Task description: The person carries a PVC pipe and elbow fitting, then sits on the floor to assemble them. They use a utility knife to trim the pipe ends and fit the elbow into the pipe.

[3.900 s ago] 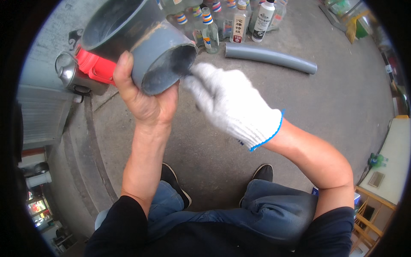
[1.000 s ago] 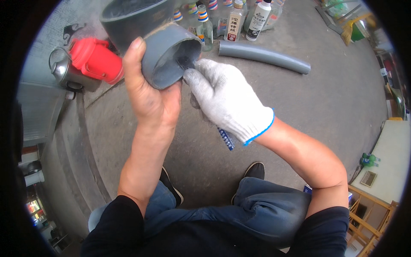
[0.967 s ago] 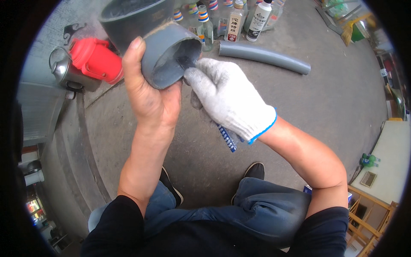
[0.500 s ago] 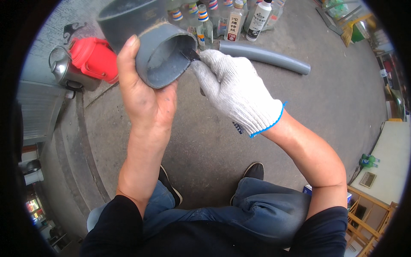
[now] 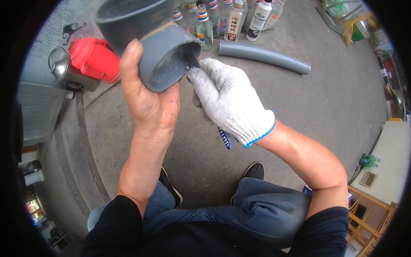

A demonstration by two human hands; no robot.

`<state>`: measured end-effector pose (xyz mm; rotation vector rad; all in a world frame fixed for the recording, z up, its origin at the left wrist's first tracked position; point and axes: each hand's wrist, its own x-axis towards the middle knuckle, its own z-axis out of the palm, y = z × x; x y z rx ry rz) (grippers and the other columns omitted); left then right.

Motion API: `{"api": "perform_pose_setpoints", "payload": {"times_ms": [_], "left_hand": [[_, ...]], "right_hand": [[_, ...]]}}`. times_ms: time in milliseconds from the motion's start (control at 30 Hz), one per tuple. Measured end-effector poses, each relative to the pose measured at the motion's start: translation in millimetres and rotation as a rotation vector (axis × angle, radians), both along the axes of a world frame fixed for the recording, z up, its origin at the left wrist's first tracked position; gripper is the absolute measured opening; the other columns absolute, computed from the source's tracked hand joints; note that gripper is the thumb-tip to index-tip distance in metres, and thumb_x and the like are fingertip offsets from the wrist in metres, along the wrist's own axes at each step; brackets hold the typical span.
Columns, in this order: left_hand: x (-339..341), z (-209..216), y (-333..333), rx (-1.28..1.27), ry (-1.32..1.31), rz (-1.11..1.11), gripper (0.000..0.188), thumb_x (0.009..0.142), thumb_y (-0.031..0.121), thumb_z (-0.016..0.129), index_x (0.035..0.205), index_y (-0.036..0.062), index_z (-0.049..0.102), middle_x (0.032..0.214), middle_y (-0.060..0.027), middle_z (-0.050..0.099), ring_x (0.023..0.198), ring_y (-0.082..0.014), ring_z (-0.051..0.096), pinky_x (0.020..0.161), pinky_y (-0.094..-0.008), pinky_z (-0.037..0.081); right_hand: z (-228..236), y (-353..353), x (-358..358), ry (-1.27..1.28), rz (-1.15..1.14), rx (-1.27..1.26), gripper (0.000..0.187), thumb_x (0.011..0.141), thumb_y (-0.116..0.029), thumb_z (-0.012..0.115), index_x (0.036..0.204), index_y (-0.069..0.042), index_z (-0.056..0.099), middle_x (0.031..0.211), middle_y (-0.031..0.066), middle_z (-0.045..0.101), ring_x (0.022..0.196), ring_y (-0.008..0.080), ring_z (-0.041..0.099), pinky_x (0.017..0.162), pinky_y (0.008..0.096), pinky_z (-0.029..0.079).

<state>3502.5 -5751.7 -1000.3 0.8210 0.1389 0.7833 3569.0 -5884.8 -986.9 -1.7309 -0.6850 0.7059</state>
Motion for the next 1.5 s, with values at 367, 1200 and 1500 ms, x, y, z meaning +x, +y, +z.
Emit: {"api": "perform_pose_setpoints", "payload": {"times_ms": [367, 1200, 1500], "left_hand": [[-1.4, -2.6, 5.8, -0.023, -0.061, -0.121, 0.054, 0.101, 0.046, 0.065, 0.132, 0.0014, 0.062, 0.120, -0.0110, 0.072, 0.112, -0.0232, 0.072, 0.101, -0.0433, 0.060], [7.1, -14.9, 22.2, -0.151, -0.162, -0.255, 0.104, 0.085, 0.069, 0.075, 0.157, 0.0031, 0.040, 0.146, -0.0281, 0.054, 0.139, -0.0516, 0.050, 0.127, -0.0644, 0.033], [10.4, -23.0, 23.2, -0.084, -0.160, -0.142, 0.094, 0.088, 0.063, 0.074, 0.153, 0.0025, 0.043, 0.141, -0.0239, 0.058, 0.133, -0.0420, 0.057, 0.123, -0.0607, 0.039]], "right_hand": [[10.8, 0.7, -5.4, 0.188, 0.128, 0.023, 0.033, 0.111, -0.025, 0.056, 0.114, 0.005, 0.068, 0.068, 0.0082, 0.066, 0.052, 0.0144, 0.064, 0.049, 0.0298, 0.050], [-5.8, 4.1, 14.3, -1.005, 0.057, 0.100, 0.017, 0.101, -0.019, 0.068, 0.100, -0.003, 0.063, 0.071, 0.0199, 0.066, 0.064, 0.0391, 0.069, 0.058, 0.0462, 0.055], [-12.0, 4.2, 17.3, -0.962, 0.043, 0.101, 0.016, 0.101, -0.019, 0.068, 0.101, -0.004, 0.065, 0.073, 0.0212, 0.067, 0.067, 0.0415, 0.069, 0.060, 0.0484, 0.055]]}}
